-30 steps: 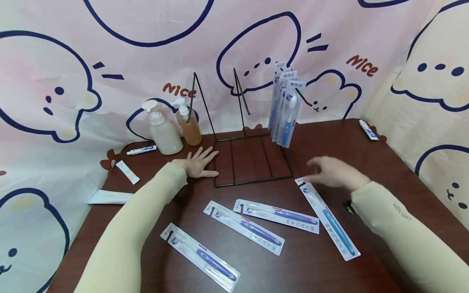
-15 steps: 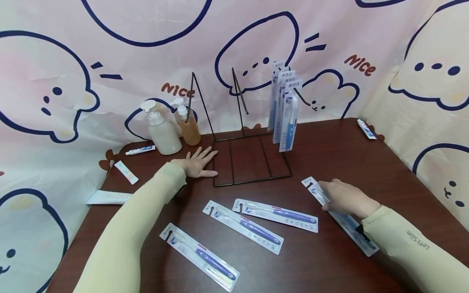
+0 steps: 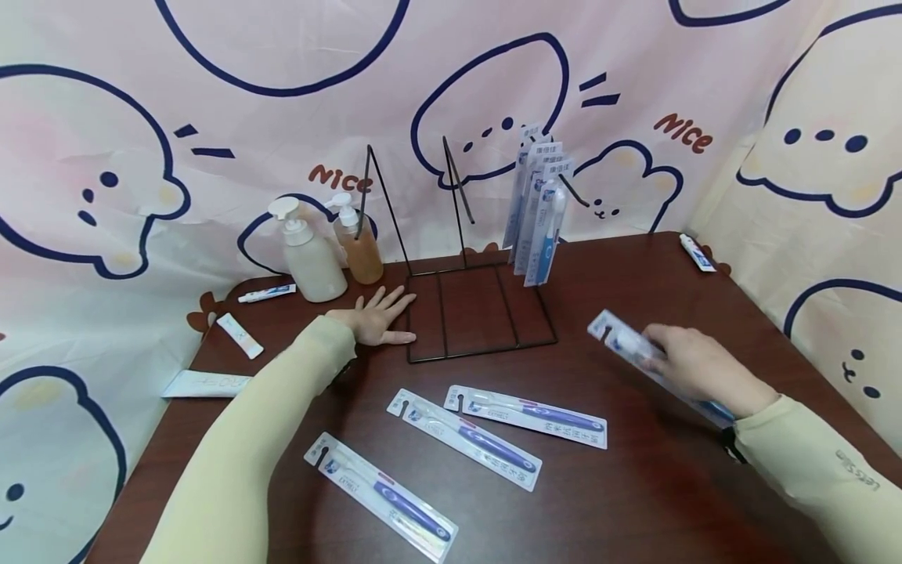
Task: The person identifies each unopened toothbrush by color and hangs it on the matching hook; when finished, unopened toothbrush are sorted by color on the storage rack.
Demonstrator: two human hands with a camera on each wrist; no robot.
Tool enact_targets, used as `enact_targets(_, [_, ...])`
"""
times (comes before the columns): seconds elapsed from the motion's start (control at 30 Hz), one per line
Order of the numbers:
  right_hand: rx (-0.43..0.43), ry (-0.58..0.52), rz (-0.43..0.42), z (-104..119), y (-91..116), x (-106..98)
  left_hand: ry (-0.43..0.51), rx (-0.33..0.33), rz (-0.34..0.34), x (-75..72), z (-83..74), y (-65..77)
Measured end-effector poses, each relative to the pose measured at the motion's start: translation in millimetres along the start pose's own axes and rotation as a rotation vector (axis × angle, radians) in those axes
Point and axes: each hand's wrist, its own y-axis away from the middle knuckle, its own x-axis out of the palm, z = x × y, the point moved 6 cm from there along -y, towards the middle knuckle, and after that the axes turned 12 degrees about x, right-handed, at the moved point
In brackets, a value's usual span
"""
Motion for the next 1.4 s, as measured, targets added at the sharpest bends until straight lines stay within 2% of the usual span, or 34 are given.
enact_targets(0.23, [-0.065,-0.272,-0.201,37,8,-52,0.02,-0.004,0.007,1.6,2.7,1.4])
enact_targets(0.33, [-0.106,-0.358,-0.284,56,9,-66,0.026,-0.012,0.014,4.0,4.0,1.1])
enact_targets(0.43, [-0.144,-0.423,-0.321,73,6,-74,0.028,-0.023,0.016,6.1,5.8,0.4])
enact_targets(0.67, [-0.192,-0.501,-0.312,95,-10,-79,0.031,-0.026,0.019,7.7,6.9,-1.4])
enact_targets(0.9, [-0.177,-0.534,-0.298,95,-26,-76,0.001,-0.026,0.025,6.6,4.9,-2.1])
enact_targets(1.1, [-0.185,-0.574,-0.288,96,-37,-74,0.007,-0.014,0.003,-0.8,-2.4,1.1])
enact_targets(1.4, [-0.168,-0.589,-0.268,95,-44,-68,-0.006,-0.013,0.009,-2.2,-1.9,0.8])
